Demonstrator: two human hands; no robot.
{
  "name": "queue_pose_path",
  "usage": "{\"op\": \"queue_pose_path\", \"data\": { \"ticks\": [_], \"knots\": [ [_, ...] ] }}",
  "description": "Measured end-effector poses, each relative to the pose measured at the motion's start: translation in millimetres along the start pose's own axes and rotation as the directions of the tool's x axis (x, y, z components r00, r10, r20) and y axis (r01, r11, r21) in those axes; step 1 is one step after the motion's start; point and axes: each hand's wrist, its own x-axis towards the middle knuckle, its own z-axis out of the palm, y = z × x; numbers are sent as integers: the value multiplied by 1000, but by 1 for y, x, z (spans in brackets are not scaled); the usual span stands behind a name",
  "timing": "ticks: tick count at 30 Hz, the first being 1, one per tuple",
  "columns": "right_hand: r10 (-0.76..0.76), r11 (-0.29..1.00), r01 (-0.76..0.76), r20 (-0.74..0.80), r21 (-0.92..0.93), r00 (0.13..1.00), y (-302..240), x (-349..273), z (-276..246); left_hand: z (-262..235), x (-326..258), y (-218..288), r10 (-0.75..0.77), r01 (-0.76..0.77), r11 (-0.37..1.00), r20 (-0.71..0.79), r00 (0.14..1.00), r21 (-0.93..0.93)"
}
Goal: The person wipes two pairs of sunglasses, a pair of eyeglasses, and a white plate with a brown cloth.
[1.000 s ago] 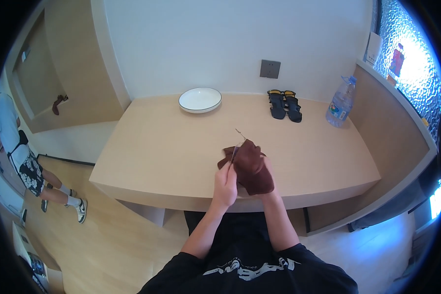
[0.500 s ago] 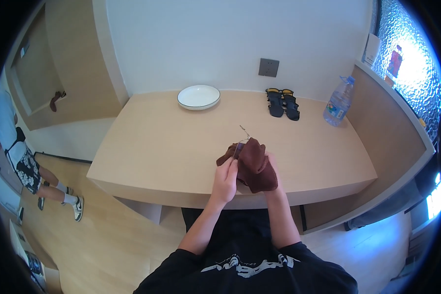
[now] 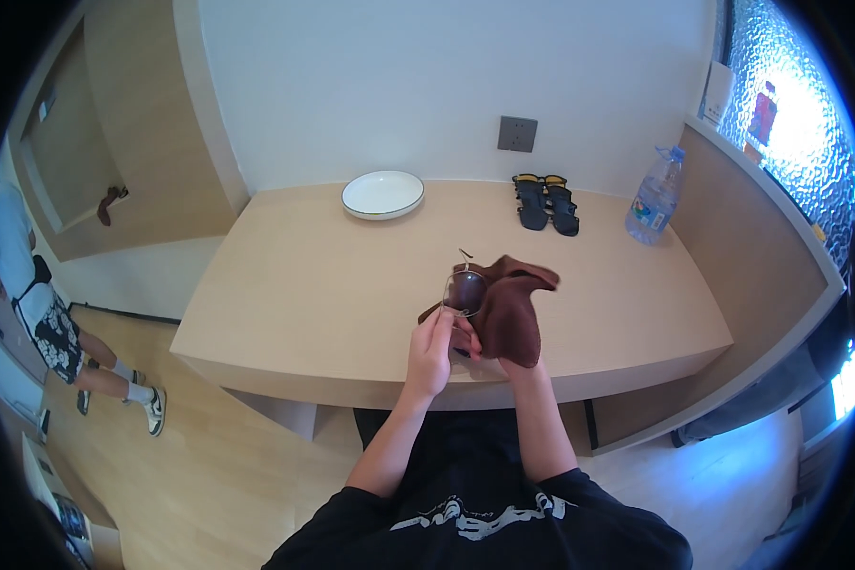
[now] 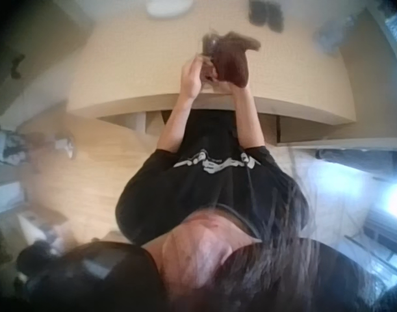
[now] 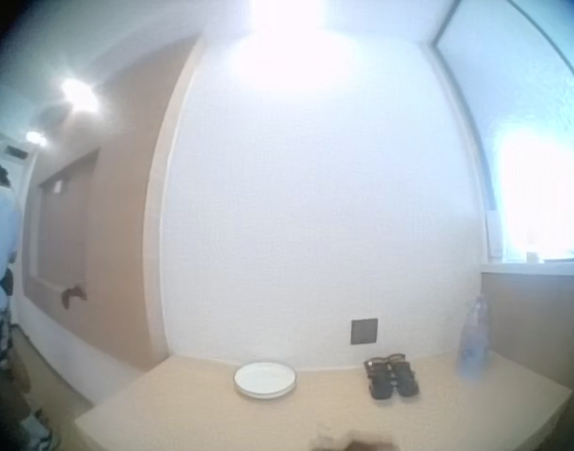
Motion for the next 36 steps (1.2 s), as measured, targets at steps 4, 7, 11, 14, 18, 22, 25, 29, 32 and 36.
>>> {"op": "queue_pose_path", "data": {
  "ticks": [4, 7, 11, 14, 18, 22, 25, 29, 32, 36],
  "knots": [
    [355, 877, -347, 39, 332, 934, -19, -10, 20, -5, -1, -9, 196, -147, 952, -168, 966, 267],
    [388, 850, -367, 22, 379, 922, -17, -8, 14, 6, 0, 1, 177, -127, 953, -163, 971, 275],
    [410, 819, -346, -45, 459, 911, -25, 5, 1, 5, -3, 7, -13, 37, 955, -85, 996, 294],
    [384, 819, -285, -108, 498, 917, -24, 5, 9, 5, -4, 1, -56, 81, 935, -84, 995, 346],
    [375, 847, -352, 21, 398, 927, -10, -6, 16, 8, -1, -7, 332, -242, 838, -106, 937, 490],
    [363, 898, -359, 32, 255, 931, -26, 4, 1, 7, 0, 1, 205, -152, 834, -43, 978, 530],
    [442, 776, -368, -26, 512, 896, -38, 4, -1, 11, -7, 9, 88, -70, 819, -4, 996, 569],
    [361, 843, -308, -39, 442, 932, -4, -14, 5, 9, -3, 1, 173, -101, 943, -206, 963, 318],
    [273, 925, -233, -96, 302, 957, -4, -10, 8, 4, -3, 0, 162, -97, 934, -163, 973, 345],
    [487, 755, -388, -55, 529, 872, -38, 3, 3, 10, -5, 12, 107, -73, 936, -81, 991, 345]
  ]
}}
